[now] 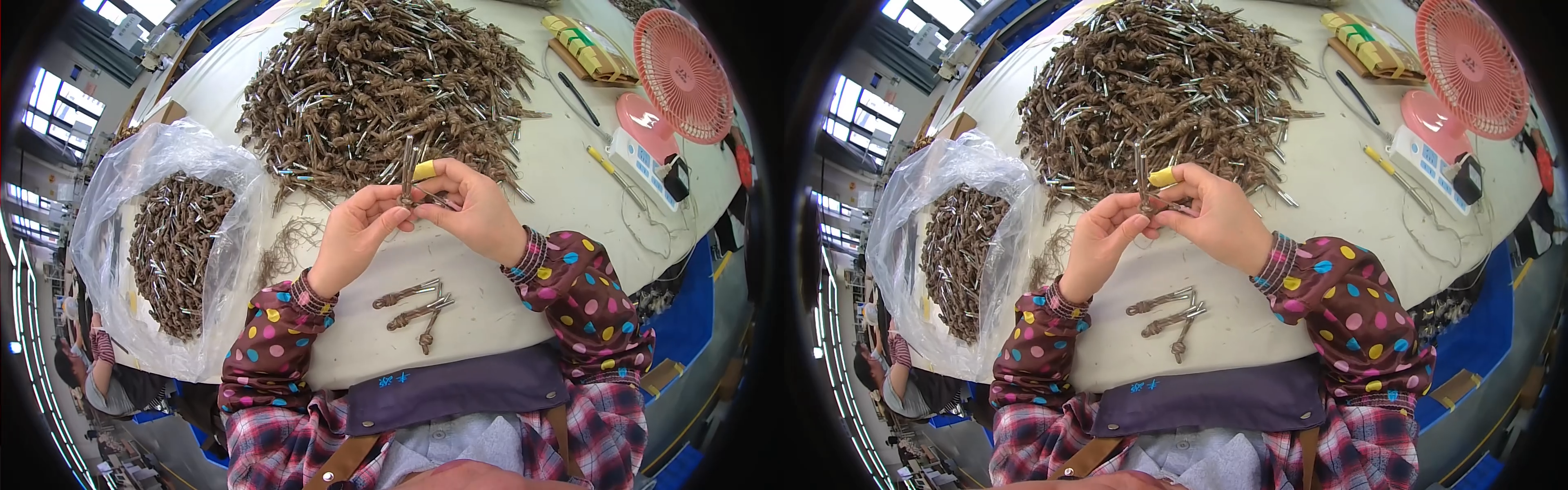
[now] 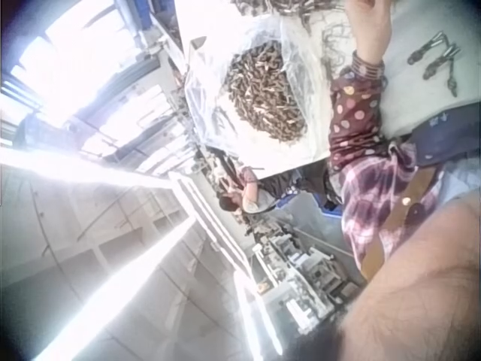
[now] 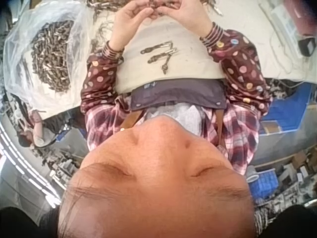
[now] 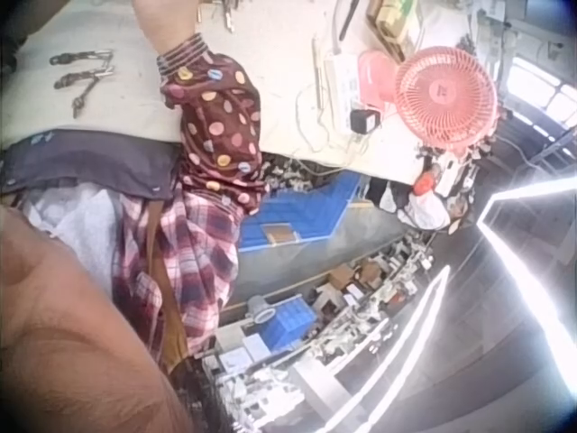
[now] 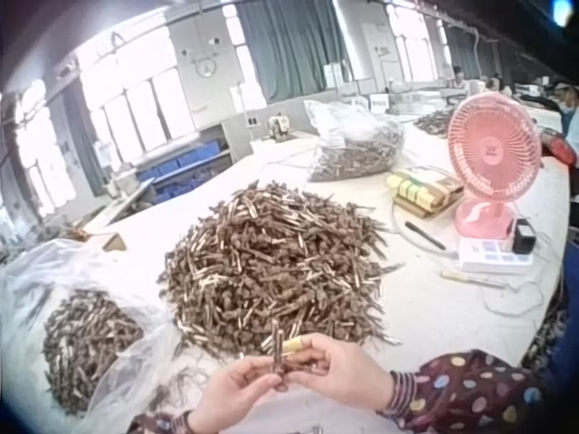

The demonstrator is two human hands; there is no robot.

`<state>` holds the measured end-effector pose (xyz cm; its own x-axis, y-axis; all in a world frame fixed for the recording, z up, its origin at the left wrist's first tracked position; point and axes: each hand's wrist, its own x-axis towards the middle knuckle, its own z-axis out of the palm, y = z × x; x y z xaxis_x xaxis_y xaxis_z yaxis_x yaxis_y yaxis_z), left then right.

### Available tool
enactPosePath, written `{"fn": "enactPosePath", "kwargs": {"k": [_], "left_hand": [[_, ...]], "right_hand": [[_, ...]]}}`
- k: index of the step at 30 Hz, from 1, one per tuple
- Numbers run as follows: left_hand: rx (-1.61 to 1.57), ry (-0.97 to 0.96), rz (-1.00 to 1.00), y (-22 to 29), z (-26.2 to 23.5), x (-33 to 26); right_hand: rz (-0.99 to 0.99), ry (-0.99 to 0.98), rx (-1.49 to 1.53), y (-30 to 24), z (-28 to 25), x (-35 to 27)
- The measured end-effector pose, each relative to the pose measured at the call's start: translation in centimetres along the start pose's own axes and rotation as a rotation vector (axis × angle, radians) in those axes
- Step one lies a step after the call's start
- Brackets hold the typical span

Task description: Assembling leather tassels or hardware components in a workshop.

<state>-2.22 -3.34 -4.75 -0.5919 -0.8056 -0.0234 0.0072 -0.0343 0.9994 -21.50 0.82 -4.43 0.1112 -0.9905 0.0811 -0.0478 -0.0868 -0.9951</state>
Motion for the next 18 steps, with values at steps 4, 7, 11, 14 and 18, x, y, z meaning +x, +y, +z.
{"fn": "enactPosePath", "kwargs": {"k": [4,7,11,14,18], "left_hand": [[0.076,0.011,0.027,-0.2,-0.2,0.0],[0.097,0.020,0.008,0.1,-0.1,-0.1],[0.199,0.038,0.039,0.3,0.1,-0.4],[0.233,0.028,0.071,-0.2,0.0,0.0],[0.270,0.033,0.073,0.2,0.0,-0.4]], "right_hand": [[-0.046,0.039,-0.023,0.1,-0.2,0.2],[-0.044,0.026,0.012,-0.2,-0.2,0.2],[-0.042,-0.029,0.129,-0.5,-0.1,-0.1],[-0.019,-0.011,0.235,-0.6,-0.4,0.0],[0.056,0.015,0.300,-0.9,-0.9,0.3]]}}
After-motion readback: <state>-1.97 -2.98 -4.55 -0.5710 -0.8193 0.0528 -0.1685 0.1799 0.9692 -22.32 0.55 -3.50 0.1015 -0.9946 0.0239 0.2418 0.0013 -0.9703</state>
